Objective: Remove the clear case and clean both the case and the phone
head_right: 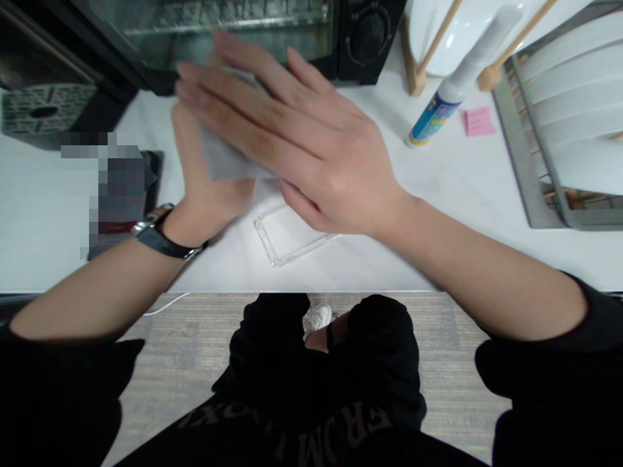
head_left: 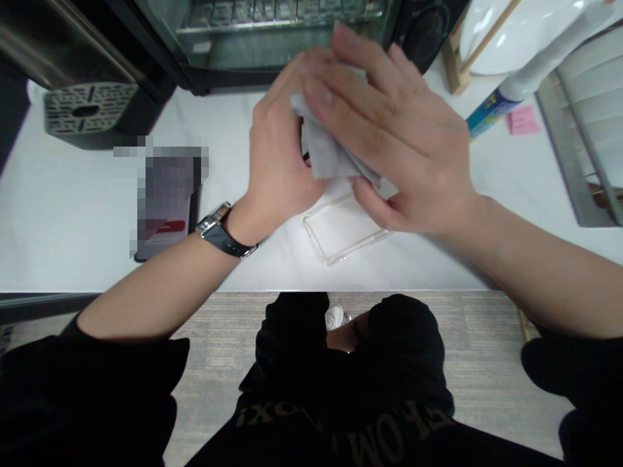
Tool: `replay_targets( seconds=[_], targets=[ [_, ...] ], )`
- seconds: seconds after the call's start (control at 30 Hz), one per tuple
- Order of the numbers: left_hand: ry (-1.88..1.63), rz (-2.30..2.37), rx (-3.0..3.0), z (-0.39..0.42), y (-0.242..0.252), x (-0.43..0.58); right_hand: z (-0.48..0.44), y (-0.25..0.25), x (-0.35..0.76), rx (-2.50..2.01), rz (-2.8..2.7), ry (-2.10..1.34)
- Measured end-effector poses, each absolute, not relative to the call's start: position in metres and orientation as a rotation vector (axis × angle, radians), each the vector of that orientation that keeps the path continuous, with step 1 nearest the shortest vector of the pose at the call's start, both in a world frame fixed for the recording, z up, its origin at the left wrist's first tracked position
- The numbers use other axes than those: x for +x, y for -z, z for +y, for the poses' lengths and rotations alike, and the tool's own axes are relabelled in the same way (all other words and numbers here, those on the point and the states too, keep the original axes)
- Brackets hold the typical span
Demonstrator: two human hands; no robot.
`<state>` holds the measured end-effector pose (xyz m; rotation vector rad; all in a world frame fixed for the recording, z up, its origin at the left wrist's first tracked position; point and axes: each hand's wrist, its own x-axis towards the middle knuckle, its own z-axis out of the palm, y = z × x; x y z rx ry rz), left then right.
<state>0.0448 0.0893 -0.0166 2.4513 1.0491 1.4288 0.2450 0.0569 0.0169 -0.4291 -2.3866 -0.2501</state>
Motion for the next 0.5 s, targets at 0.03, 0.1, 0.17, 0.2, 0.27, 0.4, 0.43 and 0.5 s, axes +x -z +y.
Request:
replay_targets(
  seconds=[0.03,0.1,0.17,0.2,0.27,0.4,0.43,0.5],
  targets=[
    [-1.526,0.977,2.509,0.0892,0.0178,0.0435,0.0582,-0.0165,0.2459,-0.479,-2.385,0.228],
    [-1.716,0.852,2.598,0.089,0.0193,0.0431,0.0591,-0.0163,0.2466,-0.549,-2.386,0.173],
    [-1.788,0.864,2.6,0.0886,0.0195,0.045,0.0577,-0.0171,0.2458,-0.544,-2.365,0.099],
    [-1.78,0.9,2.585,0.0883,0.0191,0.0464,0.0565,-0.0178,0.245,-0.542,-2.359,0.056],
    [-1.731,0.961,2.575,0.0873,0.0178,0.0489,0.0542,-0.0193,0.2435,-0.536,-2.343,-0.022],
    [-1.661,1.018,2.577,0.0846,0.0146,0.051,0.0544,-0.0195,0.2429,-0.511,-2.29,-0.087],
    [-1.65,1.026,2.577,0.0837,0.0137,0.0511,0.0553,-0.0188,0.2431,-0.502,-2.274,-0.084],
    [-1.636,1.028,2.575,0.0822,0.0118,0.051,0.057,-0.0172,0.2434,-0.509,-2.254,-0.084]
  ],
)
